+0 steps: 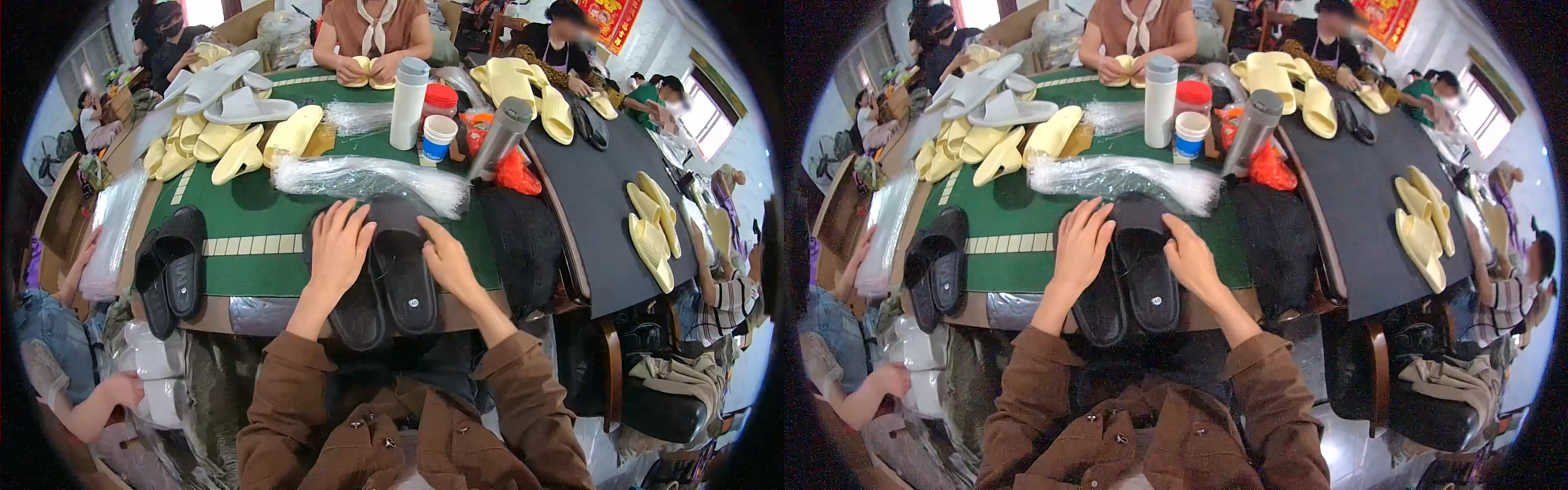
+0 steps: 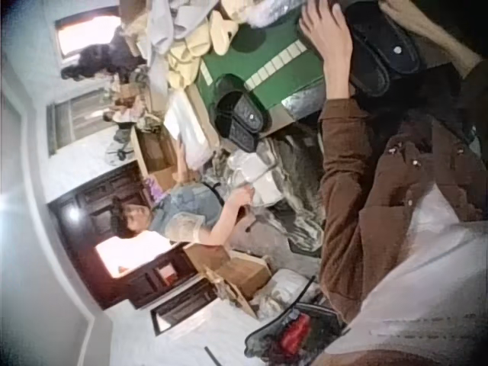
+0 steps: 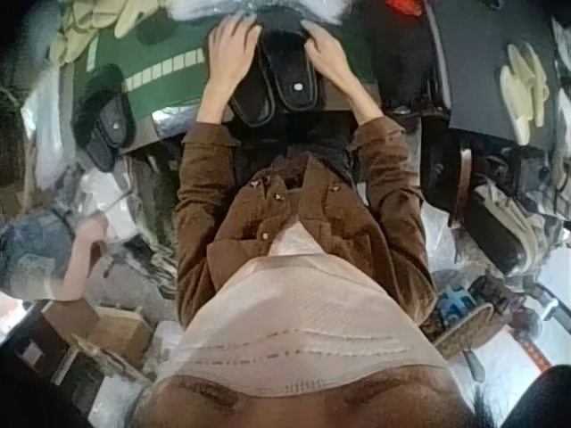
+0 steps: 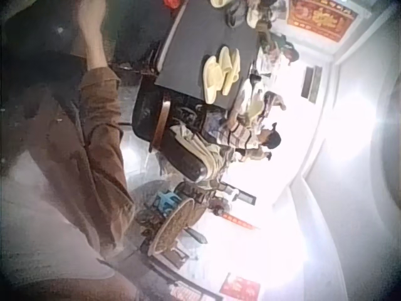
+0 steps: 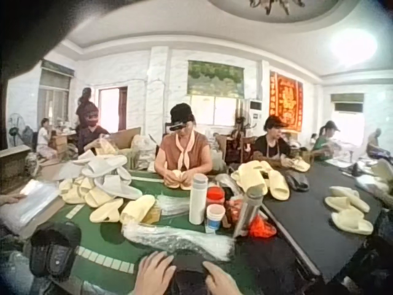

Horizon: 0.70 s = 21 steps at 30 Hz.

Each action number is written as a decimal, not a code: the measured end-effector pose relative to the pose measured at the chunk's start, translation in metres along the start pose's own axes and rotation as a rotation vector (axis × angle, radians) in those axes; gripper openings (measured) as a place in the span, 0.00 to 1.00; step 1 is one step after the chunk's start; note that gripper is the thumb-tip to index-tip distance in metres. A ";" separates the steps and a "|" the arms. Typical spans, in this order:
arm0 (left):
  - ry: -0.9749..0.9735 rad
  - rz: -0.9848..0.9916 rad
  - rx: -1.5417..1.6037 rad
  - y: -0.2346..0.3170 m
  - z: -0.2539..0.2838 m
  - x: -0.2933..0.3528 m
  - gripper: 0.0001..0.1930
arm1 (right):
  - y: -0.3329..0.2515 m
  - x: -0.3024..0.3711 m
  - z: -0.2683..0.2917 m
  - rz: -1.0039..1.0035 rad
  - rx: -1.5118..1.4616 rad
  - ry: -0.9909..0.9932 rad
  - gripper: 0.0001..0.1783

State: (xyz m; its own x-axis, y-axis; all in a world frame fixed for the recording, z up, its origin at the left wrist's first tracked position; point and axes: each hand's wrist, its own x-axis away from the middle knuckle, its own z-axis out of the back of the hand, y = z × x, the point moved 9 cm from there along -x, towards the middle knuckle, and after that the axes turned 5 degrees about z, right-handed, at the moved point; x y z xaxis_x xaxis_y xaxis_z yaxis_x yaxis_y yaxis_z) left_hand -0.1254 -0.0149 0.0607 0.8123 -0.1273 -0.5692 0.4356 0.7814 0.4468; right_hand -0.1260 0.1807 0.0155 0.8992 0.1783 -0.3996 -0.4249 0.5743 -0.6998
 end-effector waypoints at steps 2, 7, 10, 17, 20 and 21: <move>-0.087 -0.023 -0.068 0.006 -0.011 -0.002 0.19 | -0.007 0.005 -0.004 -0.036 -0.028 -0.035 0.28; -0.197 -0.051 -0.031 0.011 -0.012 0.001 0.20 | -0.014 0.011 0.010 -0.042 -0.050 -0.141 0.28; -0.168 -0.063 -0.056 0.024 -0.002 0.017 0.20 | -0.020 0.011 0.016 -0.105 -0.259 -0.197 0.26; -0.076 -0.063 -0.107 0.031 -0.001 0.035 0.19 | -0.083 -0.025 0.053 -0.015 -0.512 -0.039 0.34; -0.072 -0.048 -0.098 0.032 -0.002 0.035 0.19 | -0.138 -0.050 0.073 0.107 -0.577 -0.003 0.36; -0.063 -0.048 -0.094 0.032 -0.003 0.035 0.19 | -0.160 -0.059 0.082 0.175 -0.571 -0.001 0.35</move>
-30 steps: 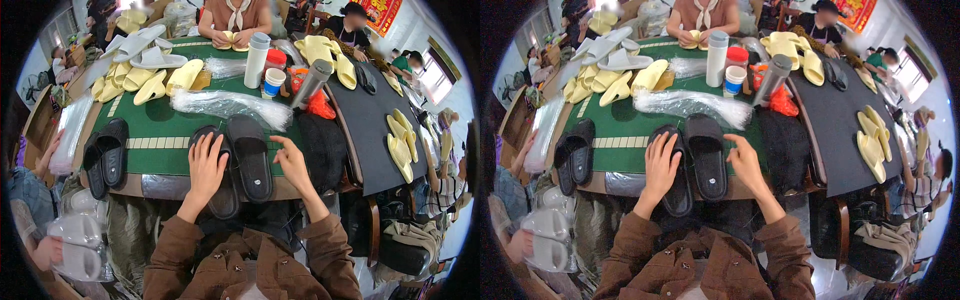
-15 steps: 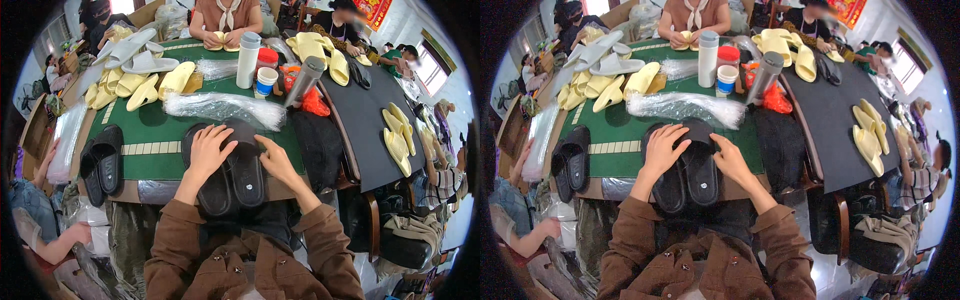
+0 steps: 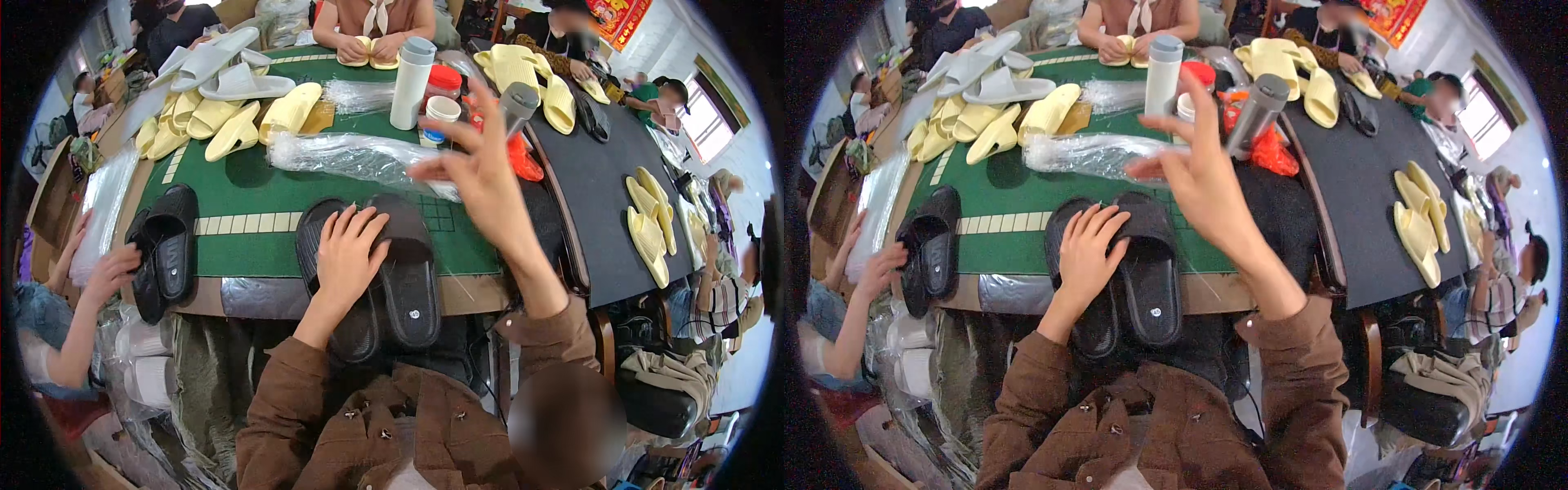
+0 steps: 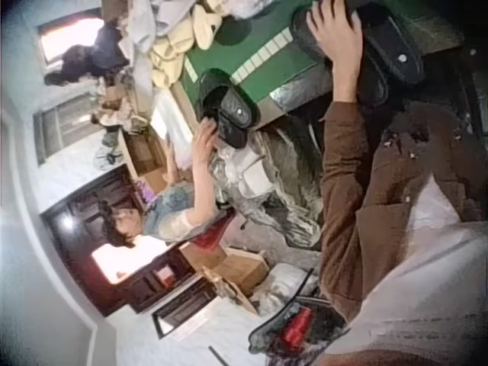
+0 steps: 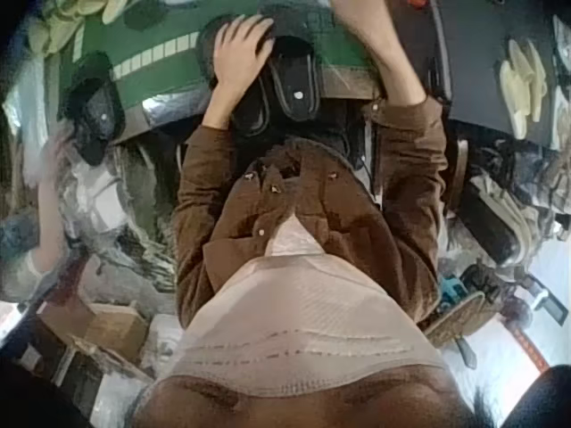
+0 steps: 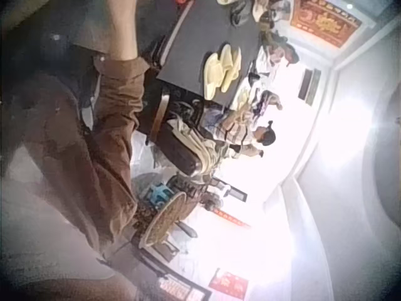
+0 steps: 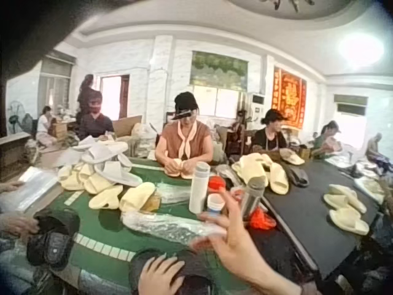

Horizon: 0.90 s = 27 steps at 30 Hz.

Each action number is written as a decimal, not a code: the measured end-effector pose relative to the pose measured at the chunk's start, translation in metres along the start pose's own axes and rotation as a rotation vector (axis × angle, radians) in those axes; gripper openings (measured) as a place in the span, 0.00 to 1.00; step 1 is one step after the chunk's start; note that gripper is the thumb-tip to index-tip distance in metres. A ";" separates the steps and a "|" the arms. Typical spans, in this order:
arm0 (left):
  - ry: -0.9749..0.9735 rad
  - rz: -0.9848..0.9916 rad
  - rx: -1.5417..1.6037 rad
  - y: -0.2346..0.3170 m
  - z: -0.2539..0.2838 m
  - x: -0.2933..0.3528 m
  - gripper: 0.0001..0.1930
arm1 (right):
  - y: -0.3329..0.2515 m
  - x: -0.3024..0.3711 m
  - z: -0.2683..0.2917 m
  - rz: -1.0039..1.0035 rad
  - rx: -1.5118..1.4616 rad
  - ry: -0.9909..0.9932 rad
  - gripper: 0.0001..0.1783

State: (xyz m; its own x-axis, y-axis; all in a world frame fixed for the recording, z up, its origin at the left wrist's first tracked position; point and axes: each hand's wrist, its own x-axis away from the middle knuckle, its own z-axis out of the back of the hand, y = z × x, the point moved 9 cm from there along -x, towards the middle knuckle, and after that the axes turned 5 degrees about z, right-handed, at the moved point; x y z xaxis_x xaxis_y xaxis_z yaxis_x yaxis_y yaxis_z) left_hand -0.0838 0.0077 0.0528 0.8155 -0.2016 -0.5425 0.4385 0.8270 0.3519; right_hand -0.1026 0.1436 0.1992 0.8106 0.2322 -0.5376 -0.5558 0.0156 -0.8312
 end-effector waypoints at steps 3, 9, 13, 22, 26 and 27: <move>0.020 0.025 -0.007 -0.008 0.005 0.007 0.20 | -0.071 -0.031 -0.004 0.264 -0.056 0.058 0.18; 0.056 0.004 0.004 -0.004 0.004 0.005 0.21 | -0.135 -0.023 0.074 0.785 -0.239 0.487 0.12; 0.080 -0.011 0.006 -0.002 0.002 0.007 0.21 | -0.003 0.006 0.090 0.238 -0.113 0.623 0.09; 0.077 0.006 -0.003 0.001 0.005 0.004 0.20 | 0.207 0.113 0.099 -0.374 0.097 0.549 0.11; 0.094 0.021 0.004 0.000 0.003 0.005 0.21 | 0.218 0.106 0.099 -0.339 0.076 0.540 0.11; 0.093 0.028 0.001 0.002 0.003 0.004 0.21 | 0.218 0.105 0.100 -0.317 0.045 0.559 0.10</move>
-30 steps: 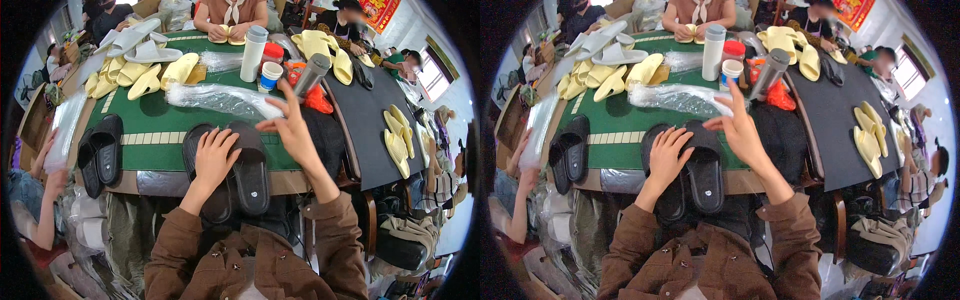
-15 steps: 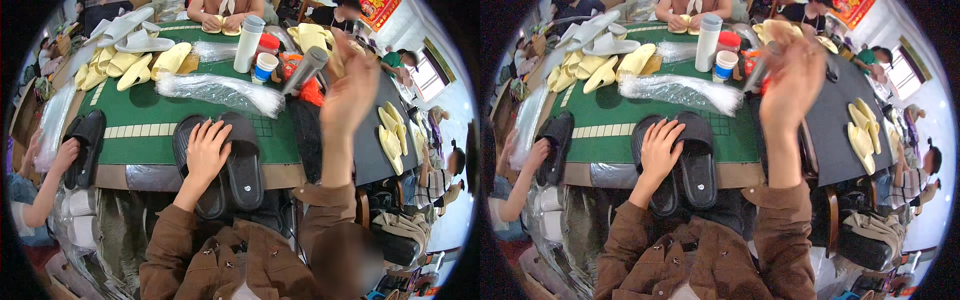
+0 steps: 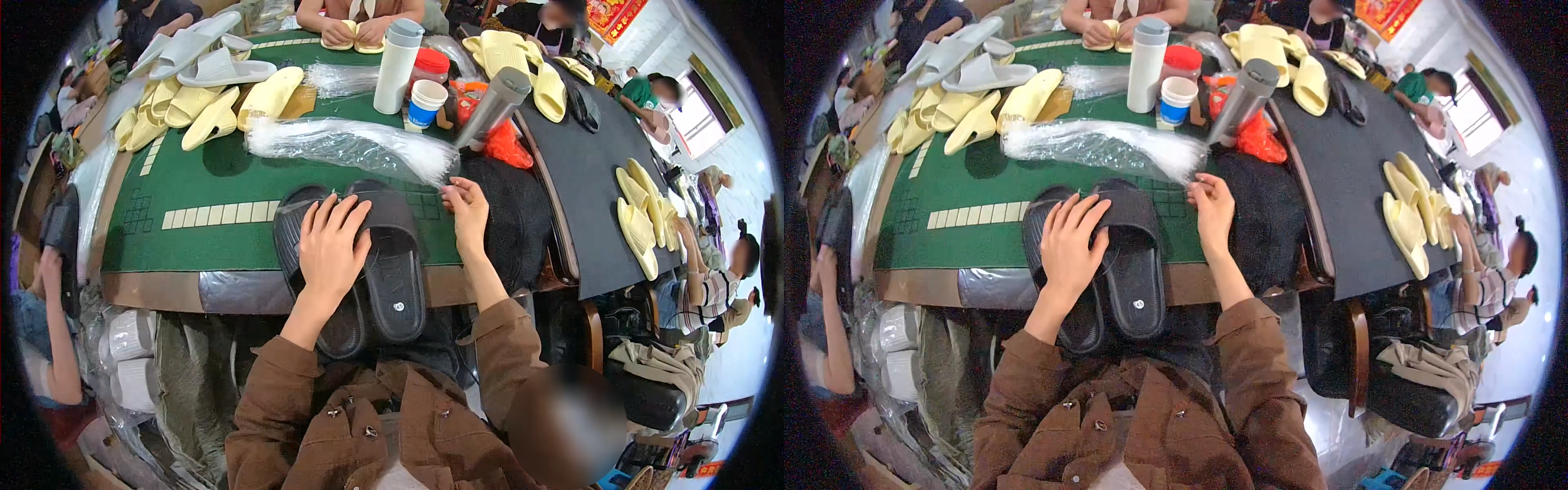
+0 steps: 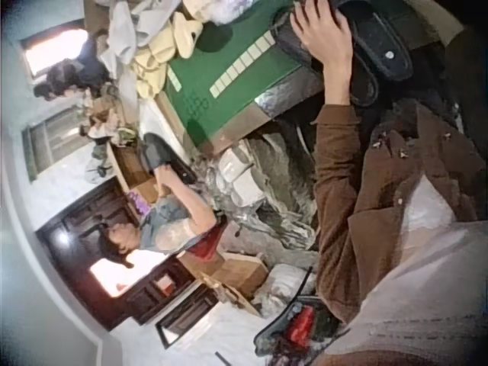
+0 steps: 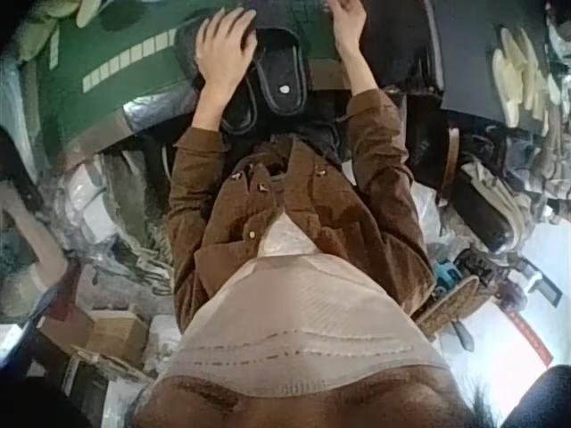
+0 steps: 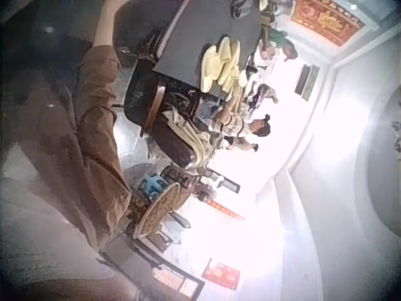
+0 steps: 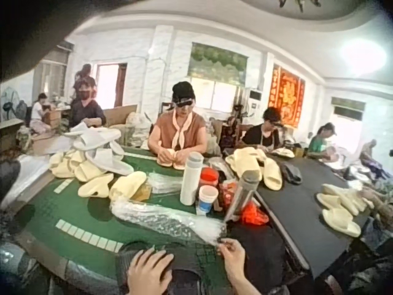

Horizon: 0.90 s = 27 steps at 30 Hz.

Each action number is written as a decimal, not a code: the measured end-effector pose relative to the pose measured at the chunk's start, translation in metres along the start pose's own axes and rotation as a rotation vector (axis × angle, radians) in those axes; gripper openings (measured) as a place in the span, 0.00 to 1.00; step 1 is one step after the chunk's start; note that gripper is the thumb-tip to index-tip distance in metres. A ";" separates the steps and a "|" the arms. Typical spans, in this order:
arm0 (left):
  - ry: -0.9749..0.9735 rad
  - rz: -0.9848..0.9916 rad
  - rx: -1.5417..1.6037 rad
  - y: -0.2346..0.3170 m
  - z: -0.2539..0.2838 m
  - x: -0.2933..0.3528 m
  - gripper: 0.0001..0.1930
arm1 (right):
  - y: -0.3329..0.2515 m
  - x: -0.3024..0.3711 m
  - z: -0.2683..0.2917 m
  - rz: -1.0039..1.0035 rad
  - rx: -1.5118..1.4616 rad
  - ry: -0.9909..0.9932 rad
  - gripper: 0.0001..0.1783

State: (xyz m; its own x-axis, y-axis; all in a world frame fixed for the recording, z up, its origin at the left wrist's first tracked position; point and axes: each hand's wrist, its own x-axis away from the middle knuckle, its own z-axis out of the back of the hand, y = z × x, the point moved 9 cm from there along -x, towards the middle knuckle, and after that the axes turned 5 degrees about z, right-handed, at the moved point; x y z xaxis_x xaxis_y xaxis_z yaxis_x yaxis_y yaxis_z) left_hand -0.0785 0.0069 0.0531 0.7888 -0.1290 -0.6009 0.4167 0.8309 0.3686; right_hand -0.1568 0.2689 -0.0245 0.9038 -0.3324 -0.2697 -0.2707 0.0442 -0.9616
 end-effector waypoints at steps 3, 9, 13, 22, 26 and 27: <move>0.005 0.014 -0.017 0.004 0.000 -0.001 0.20 | 0.009 -0.007 0.003 -0.014 0.017 0.015 0.09; -0.012 -0.011 -0.004 0.016 -0.006 0.000 0.20 | -0.011 0.000 -0.001 0.239 0.324 0.088 0.05; -0.033 -0.020 0.039 0.033 -0.013 0.004 0.21 | -0.001 -0.001 -0.009 0.118 0.453 -0.011 0.06; -0.061 -0.030 0.079 0.031 -0.011 0.003 0.21 | -0.001 -0.001 -0.009 0.134 0.286 -0.023 0.06; -0.032 -0.049 0.093 0.030 -0.009 0.005 0.21 | -0.003 0.000 -0.012 0.119 0.316 -0.036 0.05; -0.023 -0.051 0.085 0.030 -0.009 0.005 0.21 | -0.004 0.000 -0.012 0.123 0.330 -0.040 0.04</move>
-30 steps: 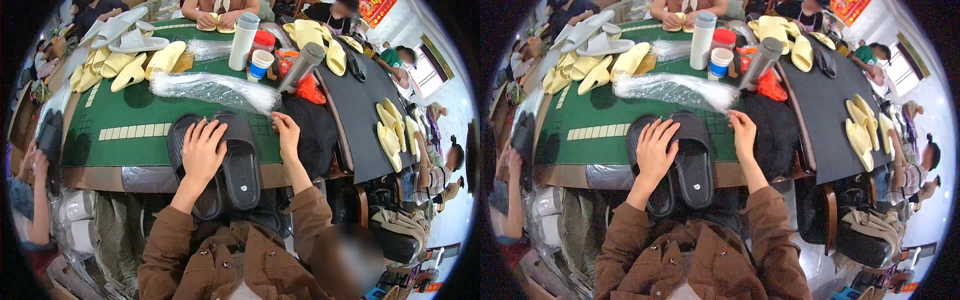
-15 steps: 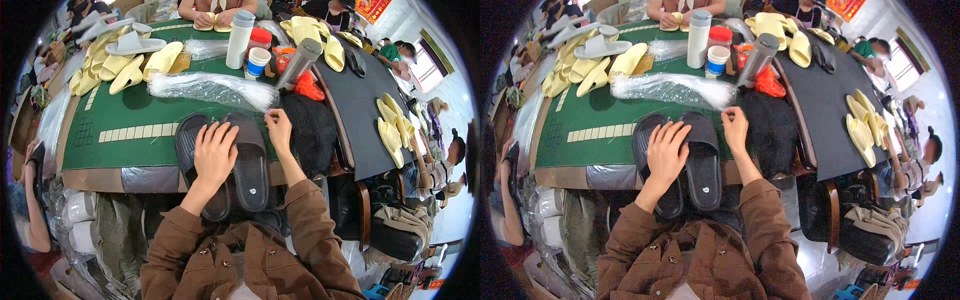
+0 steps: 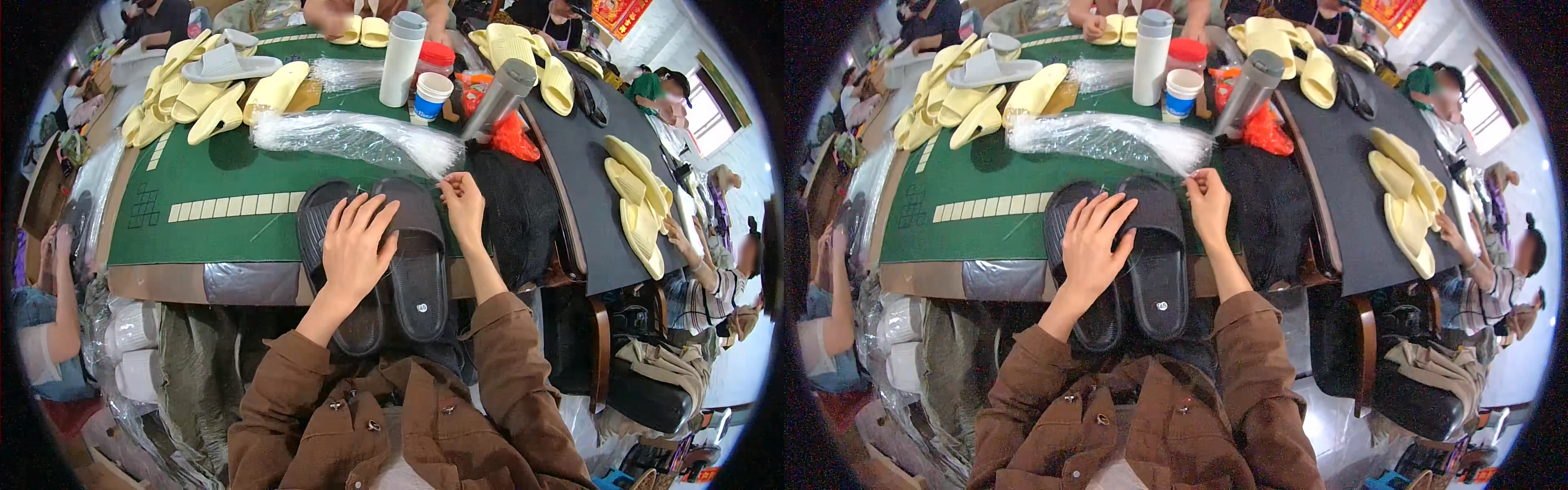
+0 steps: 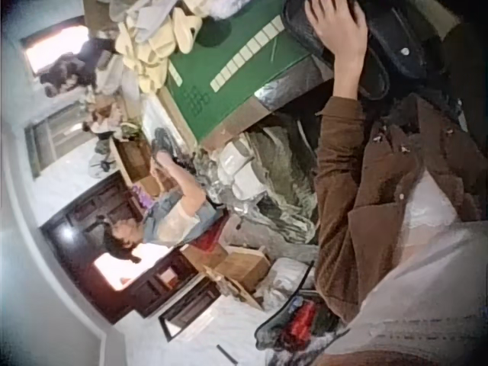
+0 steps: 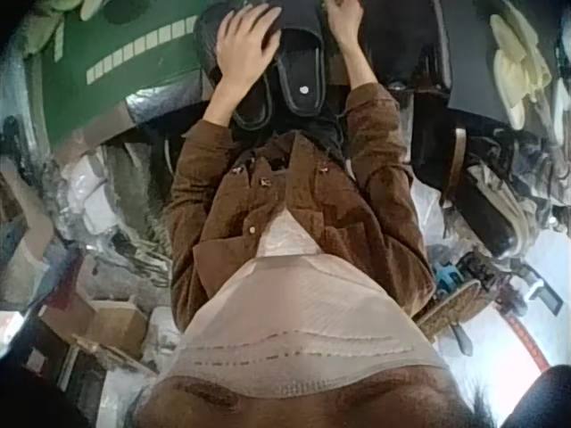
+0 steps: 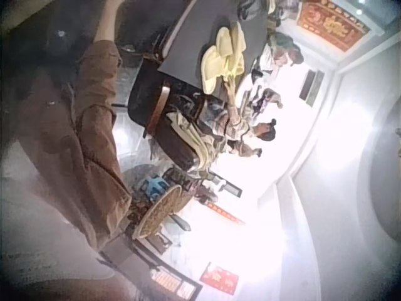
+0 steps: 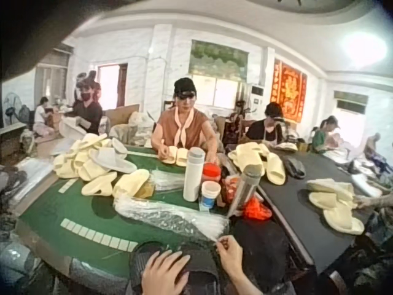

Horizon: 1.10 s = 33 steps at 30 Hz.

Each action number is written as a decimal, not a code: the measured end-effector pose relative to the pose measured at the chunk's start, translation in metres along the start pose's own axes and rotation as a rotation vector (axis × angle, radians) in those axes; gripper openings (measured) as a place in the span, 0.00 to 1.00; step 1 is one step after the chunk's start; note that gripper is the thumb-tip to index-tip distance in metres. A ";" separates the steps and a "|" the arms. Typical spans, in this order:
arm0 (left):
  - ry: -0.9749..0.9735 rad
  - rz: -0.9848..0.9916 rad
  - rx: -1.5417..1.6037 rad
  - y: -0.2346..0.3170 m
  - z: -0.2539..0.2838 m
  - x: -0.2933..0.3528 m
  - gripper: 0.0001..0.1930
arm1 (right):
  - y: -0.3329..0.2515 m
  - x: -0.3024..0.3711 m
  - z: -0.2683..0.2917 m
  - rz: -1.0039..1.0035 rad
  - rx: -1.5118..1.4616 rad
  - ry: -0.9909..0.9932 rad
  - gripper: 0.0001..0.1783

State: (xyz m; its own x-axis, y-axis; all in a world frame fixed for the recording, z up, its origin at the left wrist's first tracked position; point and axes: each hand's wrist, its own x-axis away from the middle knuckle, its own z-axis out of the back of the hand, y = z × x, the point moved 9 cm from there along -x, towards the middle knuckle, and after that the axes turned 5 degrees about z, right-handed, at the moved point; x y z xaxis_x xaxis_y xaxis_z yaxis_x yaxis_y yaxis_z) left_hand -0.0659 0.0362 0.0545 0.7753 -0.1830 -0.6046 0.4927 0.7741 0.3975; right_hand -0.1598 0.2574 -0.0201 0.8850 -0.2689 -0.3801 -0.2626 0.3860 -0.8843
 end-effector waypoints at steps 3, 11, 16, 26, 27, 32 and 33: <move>0.008 0.001 -0.031 0.000 0.000 0.002 0.22 | -0.006 0.000 -0.004 0.035 -0.009 -0.032 0.04; 0.027 -0.013 -0.042 0.002 0.000 0.002 0.22 | -0.006 0.000 -0.002 0.006 -0.154 -0.035 0.06; 0.038 -0.010 -0.033 0.002 0.000 0.002 0.22 | 0.000 0.000 0.001 -0.014 -0.364 0.010 0.06; 0.055 -0.054 -0.034 0.005 0.002 0.001 0.22 | -0.038 0.010 0.028 0.234 -0.059 0.103 0.05; 0.041 -0.064 -0.025 0.005 0.001 -0.001 0.21 | -0.041 0.012 0.029 0.166 -0.223 0.099 0.05; 0.030 -0.093 0.171 0.014 0.021 -0.003 0.14 | -0.125 0.030 0.035 0.118 -0.694 0.127 0.05; 0.031 -0.095 0.258 0.020 0.031 0.000 0.13 | -0.140 0.036 0.036 0.124 -0.710 0.080 0.05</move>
State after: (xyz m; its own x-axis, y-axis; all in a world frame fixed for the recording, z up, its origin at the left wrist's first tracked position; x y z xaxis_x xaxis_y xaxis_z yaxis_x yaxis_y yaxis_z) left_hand -0.0440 0.0335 0.0838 0.7105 -0.2255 -0.6665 0.6499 0.5735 0.4987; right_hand -0.0776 0.2253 0.0997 0.8092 -0.3342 -0.4833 -0.5691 -0.2410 -0.7861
